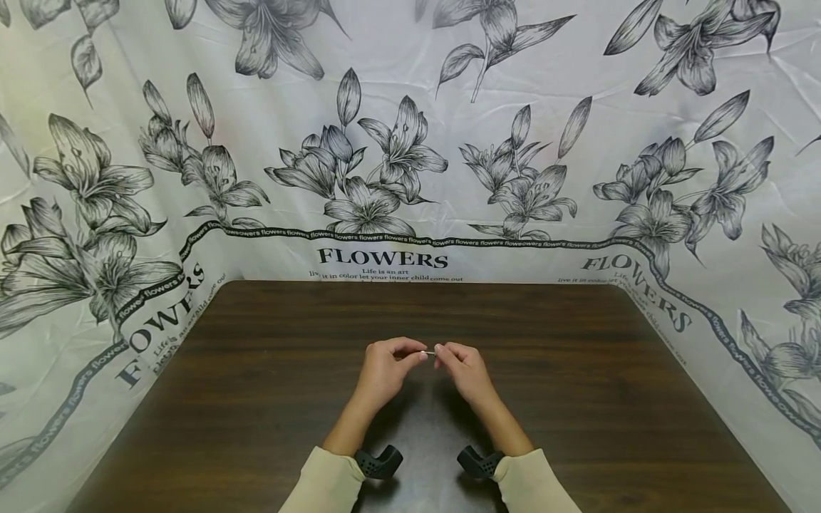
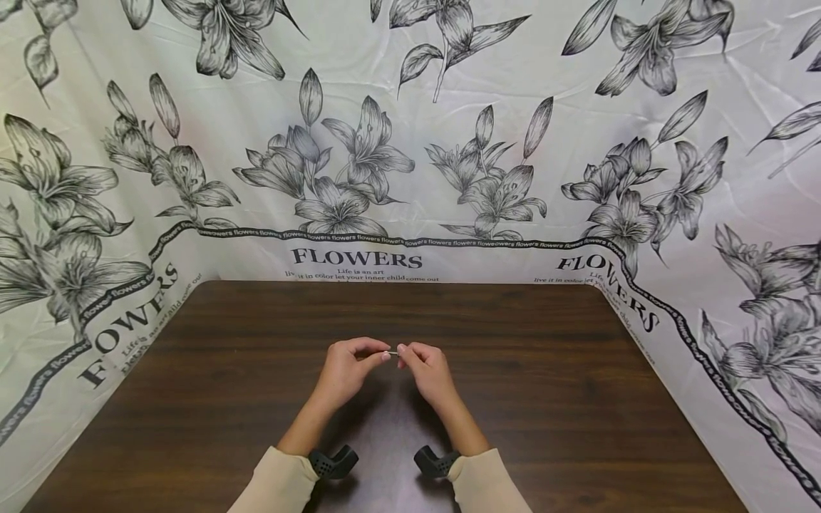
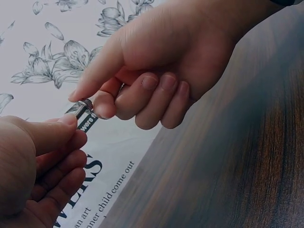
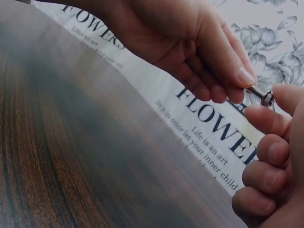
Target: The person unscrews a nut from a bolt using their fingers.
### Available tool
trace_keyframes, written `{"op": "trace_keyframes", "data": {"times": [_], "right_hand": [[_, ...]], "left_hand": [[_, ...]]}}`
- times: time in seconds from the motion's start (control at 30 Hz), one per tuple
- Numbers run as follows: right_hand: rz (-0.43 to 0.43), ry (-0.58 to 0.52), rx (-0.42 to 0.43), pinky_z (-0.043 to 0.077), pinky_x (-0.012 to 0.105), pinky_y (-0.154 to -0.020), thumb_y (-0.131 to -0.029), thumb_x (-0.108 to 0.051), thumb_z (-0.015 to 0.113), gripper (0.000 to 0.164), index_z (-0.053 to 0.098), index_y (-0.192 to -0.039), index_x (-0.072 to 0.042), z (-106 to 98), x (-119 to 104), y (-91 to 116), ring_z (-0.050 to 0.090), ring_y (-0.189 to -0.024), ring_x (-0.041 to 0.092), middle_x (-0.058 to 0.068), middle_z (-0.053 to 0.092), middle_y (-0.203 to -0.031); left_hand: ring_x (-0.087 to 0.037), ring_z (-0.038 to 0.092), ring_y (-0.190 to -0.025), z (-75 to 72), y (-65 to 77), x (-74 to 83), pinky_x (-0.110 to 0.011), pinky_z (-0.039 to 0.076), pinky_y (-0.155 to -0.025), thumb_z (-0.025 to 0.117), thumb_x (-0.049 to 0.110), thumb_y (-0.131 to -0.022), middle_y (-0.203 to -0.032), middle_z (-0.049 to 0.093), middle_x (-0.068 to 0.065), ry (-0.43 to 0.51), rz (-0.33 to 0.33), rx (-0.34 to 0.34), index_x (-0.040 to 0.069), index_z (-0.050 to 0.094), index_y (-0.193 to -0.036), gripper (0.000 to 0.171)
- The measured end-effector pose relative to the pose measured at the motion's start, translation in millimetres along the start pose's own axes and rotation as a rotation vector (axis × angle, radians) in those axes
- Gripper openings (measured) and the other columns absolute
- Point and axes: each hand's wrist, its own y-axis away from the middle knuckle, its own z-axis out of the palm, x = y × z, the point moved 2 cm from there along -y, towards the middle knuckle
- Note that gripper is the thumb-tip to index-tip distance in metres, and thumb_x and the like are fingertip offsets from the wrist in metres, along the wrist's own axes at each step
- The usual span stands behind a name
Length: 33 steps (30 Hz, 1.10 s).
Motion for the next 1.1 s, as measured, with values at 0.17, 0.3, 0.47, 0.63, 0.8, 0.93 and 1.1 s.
{"op": "trace_keyframes", "data": {"times": [0.17,0.3,0.47,0.63,0.8,0.93,1.1], "right_hand": [[-0.054,-0.042,-0.02,0.031,0.022,-0.052,-0.095,-0.001,0.057,0.02,0.059,-0.083,0.015,-0.1,0.3,0.7,0.035,-0.052,0.007,-0.004,0.039,-0.057],[-0.101,-0.062,-0.018,0.03,0.021,-0.052,-0.093,0.004,0.059,0.012,0.06,-0.088,0.015,-0.4,0.4,1.5,0.034,-0.051,0.005,-0.005,0.039,-0.057],[-0.152,-0.079,-0.005,0.031,0.021,-0.051,-0.09,0.009,0.06,0.006,0.06,-0.092,0.015,-0.4,0.7,1.8,0.035,-0.051,0.003,-0.004,0.041,-0.057],[-0.194,-0.072,0.008,0.032,0.021,-0.051,-0.088,0.012,0.061,0.011,0.06,-0.098,0.016,-0.5,0.7,1.5,0.035,-0.052,0.003,-0.004,0.04,-0.058],[-0.214,-0.075,0.009,0.03,0.021,-0.048,-0.087,0.013,0.062,0.014,0.061,-0.101,0.016,-0.9,-1.0,0.8,0.034,-0.049,0.002,-0.004,0.038,-0.056],[-0.234,-0.076,0.004,0.029,0.021,-0.047,-0.086,0.014,0.062,0.015,0.061,-0.101,0.015,-0.9,-2.0,0.1,0.035,-0.049,0.002,-0.003,0.038,-0.056],[-0.256,-0.072,0.0,0.029,0.022,-0.047,-0.085,0.014,0.062,0.014,0.063,-0.1,0.015,-0.9,-1.5,-0.2,0.035,-0.049,0.003,-0.002,0.038,-0.055]], "left_hand": [[-0.009,0.063,-0.071,-0.5,-0.2,0.6,-0.027,0.052,-0.063,0.079,0.009,-0.082,-0.079,0.07,0.008,0.001,-0.004,0.001,0.011,0.077,-0.088,0.007],[-0.009,0.064,-0.072,-0.9,-0.9,0.8,-0.027,0.052,-0.064,0.079,0.011,-0.082,-0.08,0.07,0.007,0.006,-0.002,0.003,0.009,0.077,-0.089,0.007],[-0.01,0.064,-0.073,-1.7,-1.5,1.3,-0.027,0.053,-0.065,0.078,0.012,-0.083,-0.08,0.071,0.007,0.014,0.003,0.006,0.007,0.077,-0.09,0.01],[-0.009,0.064,-0.071,-2.2,-1.7,1.5,-0.027,0.053,-0.064,0.079,0.013,-0.082,-0.079,0.071,0.008,0.024,0.005,0.019,0.011,0.077,-0.088,0.007],[-0.008,0.063,-0.07,-2.3,-1.9,0.7,-0.027,0.052,-0.063,0.08,0.012,-0.081,-0.078,0.07,0.009,0.018,0.002,0.032,0.014,0.077,-0.087,0.007],[-0.008,0.063,-0.069,-2.6,-1.5,-0.1,-0.027,0.051,-0.062,0.08,0.012,-0.081,-0.078,0.07,0.009,0.011,0.002,0.042,0.014,0.077,-0.087,0.007],[-0.008,0.063,-0.07,-2.7,-0.4,-0.7,-0.027,0.052,-0.063,0.08,0.012,-0.081,-0.078,0.07,0.009,0.009,0.01,0.042,0.014,0.077,-0.086,0.006]]}}
